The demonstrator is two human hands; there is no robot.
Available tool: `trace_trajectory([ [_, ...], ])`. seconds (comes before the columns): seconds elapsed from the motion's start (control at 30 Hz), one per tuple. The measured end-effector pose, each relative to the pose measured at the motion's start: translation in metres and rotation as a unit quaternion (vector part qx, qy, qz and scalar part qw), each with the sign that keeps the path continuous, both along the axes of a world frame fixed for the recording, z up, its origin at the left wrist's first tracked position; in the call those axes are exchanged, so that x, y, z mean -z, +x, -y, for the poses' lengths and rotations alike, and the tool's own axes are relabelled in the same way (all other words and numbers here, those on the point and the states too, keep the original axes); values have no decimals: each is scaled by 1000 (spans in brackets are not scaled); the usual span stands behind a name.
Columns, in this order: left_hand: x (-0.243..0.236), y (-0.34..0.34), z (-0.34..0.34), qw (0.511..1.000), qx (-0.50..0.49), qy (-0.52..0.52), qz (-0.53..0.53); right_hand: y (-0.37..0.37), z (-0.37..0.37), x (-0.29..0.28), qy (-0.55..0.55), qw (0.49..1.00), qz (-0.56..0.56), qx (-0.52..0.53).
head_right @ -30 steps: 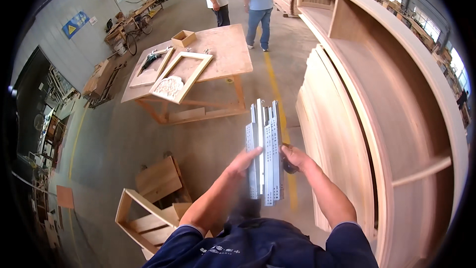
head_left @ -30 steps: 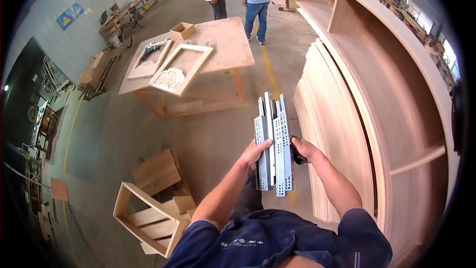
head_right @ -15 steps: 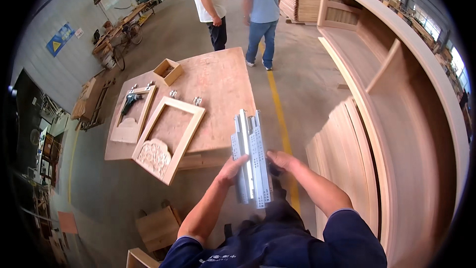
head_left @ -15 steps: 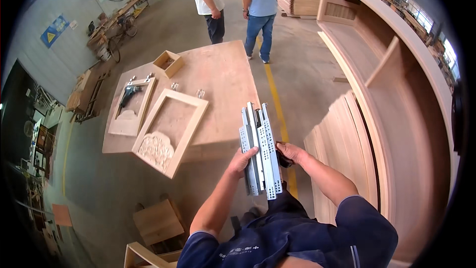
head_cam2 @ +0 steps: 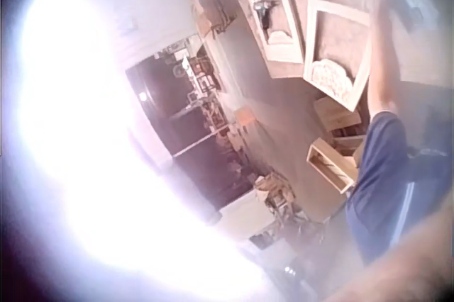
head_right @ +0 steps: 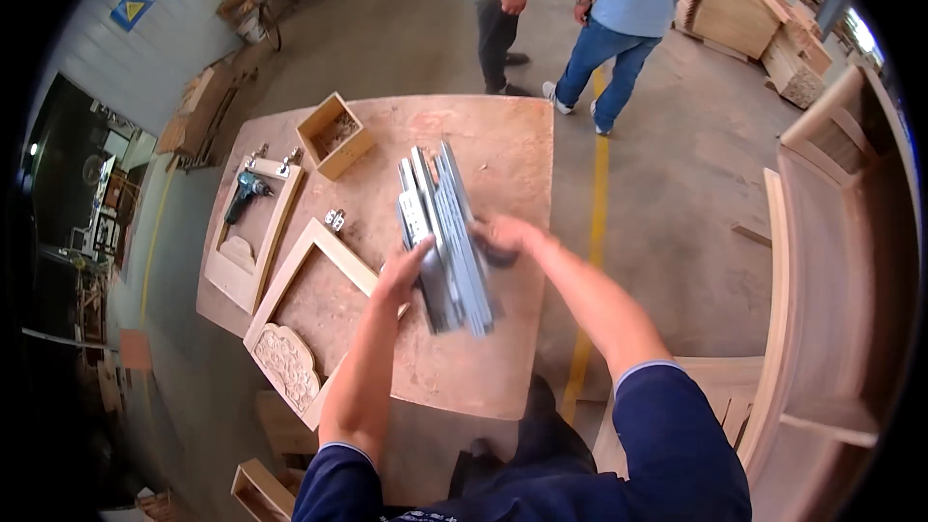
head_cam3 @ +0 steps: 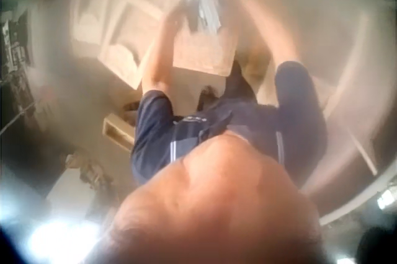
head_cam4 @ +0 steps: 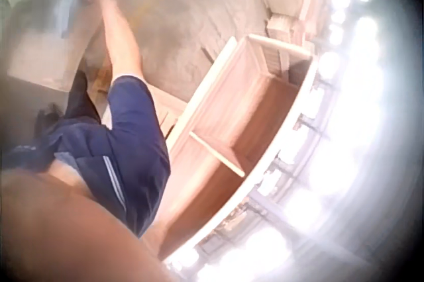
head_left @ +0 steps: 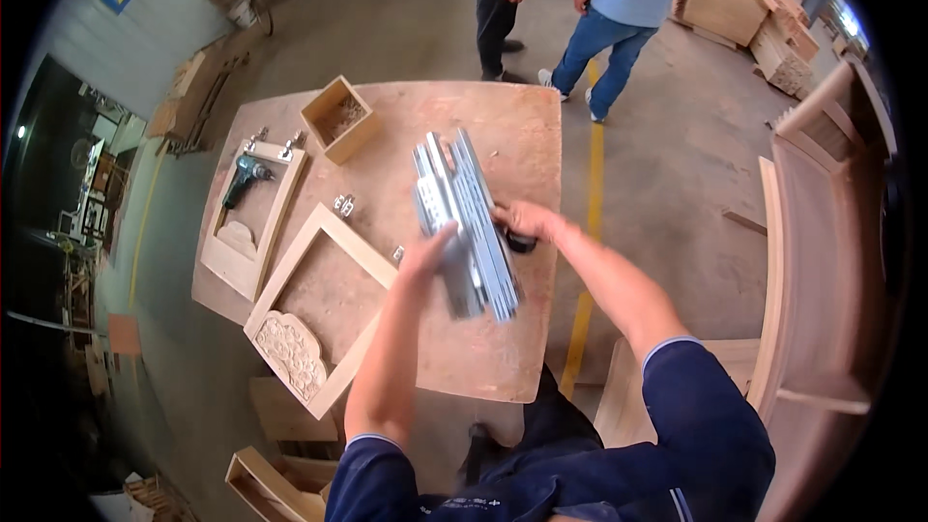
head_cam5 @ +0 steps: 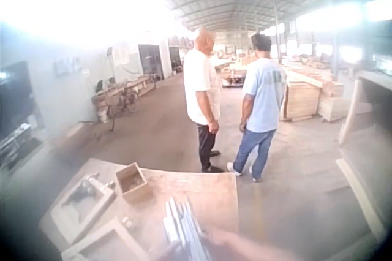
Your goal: The person picks up several metal drawer slides, carries them across a workshop to a wooden cabinet, and uses a square to align a slide before securing it with a power drill.
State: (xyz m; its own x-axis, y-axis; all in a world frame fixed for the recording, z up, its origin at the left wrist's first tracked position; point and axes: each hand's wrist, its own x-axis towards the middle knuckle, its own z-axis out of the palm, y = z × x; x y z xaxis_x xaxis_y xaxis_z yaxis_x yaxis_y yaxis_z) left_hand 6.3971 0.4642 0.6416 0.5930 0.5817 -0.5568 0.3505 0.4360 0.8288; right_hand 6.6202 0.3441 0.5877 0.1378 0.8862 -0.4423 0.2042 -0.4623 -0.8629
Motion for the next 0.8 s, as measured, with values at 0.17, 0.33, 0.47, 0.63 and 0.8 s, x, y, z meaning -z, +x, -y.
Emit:
trace_trajectory([
  [0.17, 19, 55, -24, 898, 99, 354, -242, 71, -19, 31, 46, 996, 53, 61],
  [0.33, 50, 39, -19, 925, 112, 300, -203, 83, -26, 21, -82, 991, 75, -70],
  [0.47, 61, 49, -5, 864, 84, 456, -195, 132, -21, 68, 6, 987, 72, 143],
  [0.63, 23, 16, 14, 894, 26, 435, -102, 145, -40, 75, -24, 979, 156, 132],
  [0.8, -19, -95, 53, 994, 31, 51, -89, 116, -50, 74, -26, 943, 299, 142],
])
